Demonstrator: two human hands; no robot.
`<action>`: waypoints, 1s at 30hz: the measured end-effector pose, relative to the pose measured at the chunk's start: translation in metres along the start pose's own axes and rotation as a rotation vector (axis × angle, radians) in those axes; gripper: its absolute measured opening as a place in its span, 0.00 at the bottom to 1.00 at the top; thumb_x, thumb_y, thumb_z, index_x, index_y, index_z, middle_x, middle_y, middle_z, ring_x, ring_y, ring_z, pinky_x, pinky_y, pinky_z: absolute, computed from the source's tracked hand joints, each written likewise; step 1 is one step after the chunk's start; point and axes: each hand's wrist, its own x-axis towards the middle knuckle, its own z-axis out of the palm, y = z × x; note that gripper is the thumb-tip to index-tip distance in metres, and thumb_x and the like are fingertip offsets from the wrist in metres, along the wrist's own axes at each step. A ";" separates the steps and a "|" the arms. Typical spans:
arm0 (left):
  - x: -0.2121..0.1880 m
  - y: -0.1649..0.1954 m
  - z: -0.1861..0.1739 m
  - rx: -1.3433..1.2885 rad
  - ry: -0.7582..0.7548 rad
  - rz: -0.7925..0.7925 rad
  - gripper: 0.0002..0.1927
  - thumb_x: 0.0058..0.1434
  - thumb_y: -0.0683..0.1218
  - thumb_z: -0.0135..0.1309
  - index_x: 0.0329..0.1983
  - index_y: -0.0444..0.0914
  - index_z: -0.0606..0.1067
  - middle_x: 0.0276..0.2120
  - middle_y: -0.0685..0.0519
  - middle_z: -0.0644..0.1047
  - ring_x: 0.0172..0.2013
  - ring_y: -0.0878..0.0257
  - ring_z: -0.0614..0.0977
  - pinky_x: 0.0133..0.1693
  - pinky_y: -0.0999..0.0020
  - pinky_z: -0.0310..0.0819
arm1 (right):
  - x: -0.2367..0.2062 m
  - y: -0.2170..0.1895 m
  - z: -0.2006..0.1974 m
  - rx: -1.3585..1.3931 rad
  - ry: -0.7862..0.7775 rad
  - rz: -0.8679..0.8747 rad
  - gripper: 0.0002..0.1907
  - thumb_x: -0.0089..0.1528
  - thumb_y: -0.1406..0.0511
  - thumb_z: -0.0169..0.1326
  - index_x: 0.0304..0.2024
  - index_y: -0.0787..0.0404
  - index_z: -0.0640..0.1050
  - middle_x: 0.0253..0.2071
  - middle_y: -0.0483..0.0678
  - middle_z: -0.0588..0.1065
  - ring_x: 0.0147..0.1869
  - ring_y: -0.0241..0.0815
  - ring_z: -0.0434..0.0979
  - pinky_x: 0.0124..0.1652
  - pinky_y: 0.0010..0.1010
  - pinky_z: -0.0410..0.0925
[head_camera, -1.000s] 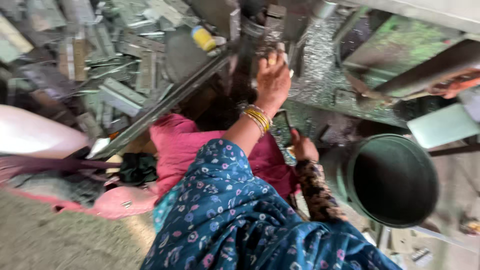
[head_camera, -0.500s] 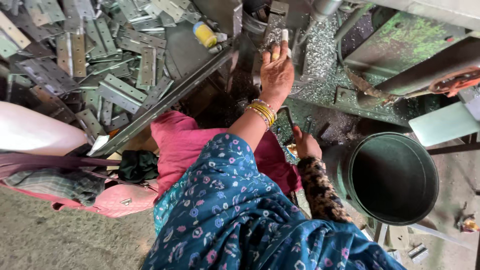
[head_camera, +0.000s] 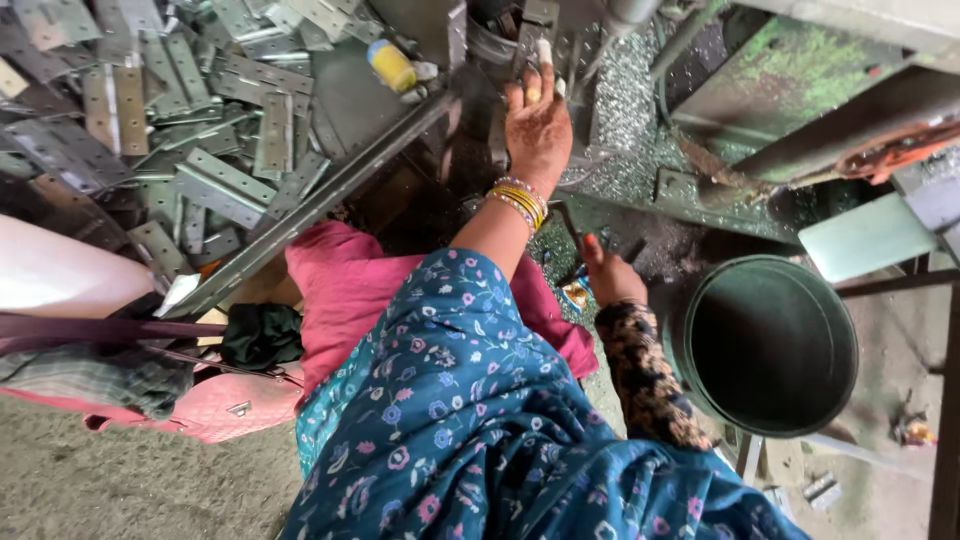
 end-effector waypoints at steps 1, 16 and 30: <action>0.000 -0.002 0.000 -0.001 -0.055 0.009 0.15 0.59 0.47 0.52 0.42 0.36 0.83 0.66 0.45 0.68 0.61 0.51 0.68 0.61 0.49 0.58 | 0.006 0.004 0.001 0.003 -0.010 0.026 0.51 0.66 0.31 0.23 0.42 0.63 0.83 0.42 0.71 0.78 0.54 0.72 0.77 0.53 0.59 0.67; 0.032 0.008 -0.006 -0.003 -0.169 -0.049 0.16 0.61 0.46 0.49 0.43 0.36 0.83 0.68 0.49 0.68 0.65 0.55 0.66 0.59 0.56 0.57 | 0.017 0.019 0.004 0.036 0.067 -0.013 0.50 0.71 0.35 0.25 0.39 0.68 0.83 0.41 0.70 0.78 0.52 0.71 0.78 0.53 0.58 0.68; 0.033 -0.001 -0.026 -0.030 -0.111 -0.094 0.14 0.59 0.47 0.50 0.38 0.38 0.85 0.66 0.49 0.70 0.65 0.55 0.67 0.62 0.55 0.55 | 0.010 0.006 -0.002 0.020 0.005 -0.028 0.47 0.69 0.35 0.28 0.41 0.67 0.82 0.41 0.71 0.77 0.50 0.70 0.78 0.50 0.59 0.68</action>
